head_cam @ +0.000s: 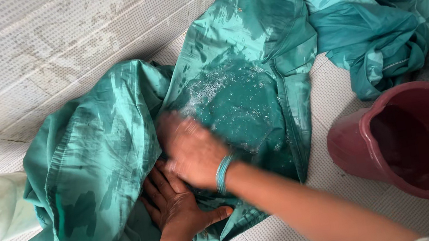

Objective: The person hand-washes a teal garment on a tiled bathroom floor. They apply white powder detergent directly to the fabric, rub it in with their hands, and rinse the garment using water from a pink mug. The person scrubs the fabric against the floor and wrings out the excess water repeatedly.

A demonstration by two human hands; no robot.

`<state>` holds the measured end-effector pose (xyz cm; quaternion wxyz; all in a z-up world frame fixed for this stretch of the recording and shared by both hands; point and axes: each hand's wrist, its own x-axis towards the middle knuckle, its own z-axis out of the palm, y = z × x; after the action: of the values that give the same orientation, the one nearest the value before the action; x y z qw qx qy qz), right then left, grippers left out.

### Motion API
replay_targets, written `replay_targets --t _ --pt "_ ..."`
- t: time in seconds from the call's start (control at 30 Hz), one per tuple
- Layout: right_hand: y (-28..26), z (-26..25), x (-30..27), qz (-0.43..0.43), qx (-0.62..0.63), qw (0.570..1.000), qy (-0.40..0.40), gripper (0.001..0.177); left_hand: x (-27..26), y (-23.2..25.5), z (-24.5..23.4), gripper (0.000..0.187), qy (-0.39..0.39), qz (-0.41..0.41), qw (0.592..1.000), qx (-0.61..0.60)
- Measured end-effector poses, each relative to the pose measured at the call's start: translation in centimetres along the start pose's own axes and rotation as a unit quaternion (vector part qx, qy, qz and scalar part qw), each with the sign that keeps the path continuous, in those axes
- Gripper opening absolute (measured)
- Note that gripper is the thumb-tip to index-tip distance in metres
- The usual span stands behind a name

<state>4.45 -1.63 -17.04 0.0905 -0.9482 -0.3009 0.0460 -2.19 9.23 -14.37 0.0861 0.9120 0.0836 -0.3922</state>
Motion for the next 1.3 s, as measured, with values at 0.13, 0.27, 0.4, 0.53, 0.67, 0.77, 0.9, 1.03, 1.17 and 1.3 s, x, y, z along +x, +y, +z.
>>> replay_targets --t 0.13,0.27,0.4,0.53,0.67,0.77,0.9,1.03,1.17,1.3 --pt "1.5 0.1 1.0 -0.08 -0.095 0.992 -0.011 0.049 0.1 -0.1 0.1 0.178 0.009 -0.001 1.0 0.001" --pt "12.0 -1.8 0.9 0.116 -0.09 0.985 0.096 0.067 -0.2 0.1 -0.1 0.181 0.013 -0.008 1.0 -0.017" --pt "14.8 -2.7 -1.9 0.209 -0.039 0.964 0.159 0.062 -0.6 0.1 -0.4 0.181 0.022 -0.005 1.0 -0.02" --pt "6.7 -1.5 -1.6 0.223 -0.184 0.957 0.032 0.079 -0.6 0.0 -0.4 0.181 0.018 -0.005 1.0 -0.025" --pt "-0.1 -0.7 -5.9 0.005 -0.081 0.992 0.095 0.082 -0.6 -0.1 -0.1 0.18 0.026 0.007 0.999 -0.038" --pt "1.5 -1.0 -6.9 -0.029 -0.085 0.99 0.111 0.074 -0.6 0.0 -0.2 0.18 0.027 0.002 0.999 -0.027" --pt "9.6 -2.9 -7.2 0.15 -0.28 0.948 -0.024 0.058 -0.8 0.1 -0.2 0.179 0.031 -0.002 0.999 -0.023" --pt "13.4 -3.0 -6.9 0.295 -0.068 0.945 0.122 0.066 -1.0 0.1 -0.6 0.179 0.031 0.0 0.999 -0.021" --pt "7.7 -2.1 -7.2 0.239 -0.22 0.944 0.065 0.06 -1.0 0.2 -0.7 0.18 0.018 -0.006 1.0 -0.021" --pt "-1.0 -1.1 -8.1 0.058 -0.096 0.993 -0.023 0.068 -0.6 0.1 -0.3 0.18 0.016 -0.001 0.999 -0.031"
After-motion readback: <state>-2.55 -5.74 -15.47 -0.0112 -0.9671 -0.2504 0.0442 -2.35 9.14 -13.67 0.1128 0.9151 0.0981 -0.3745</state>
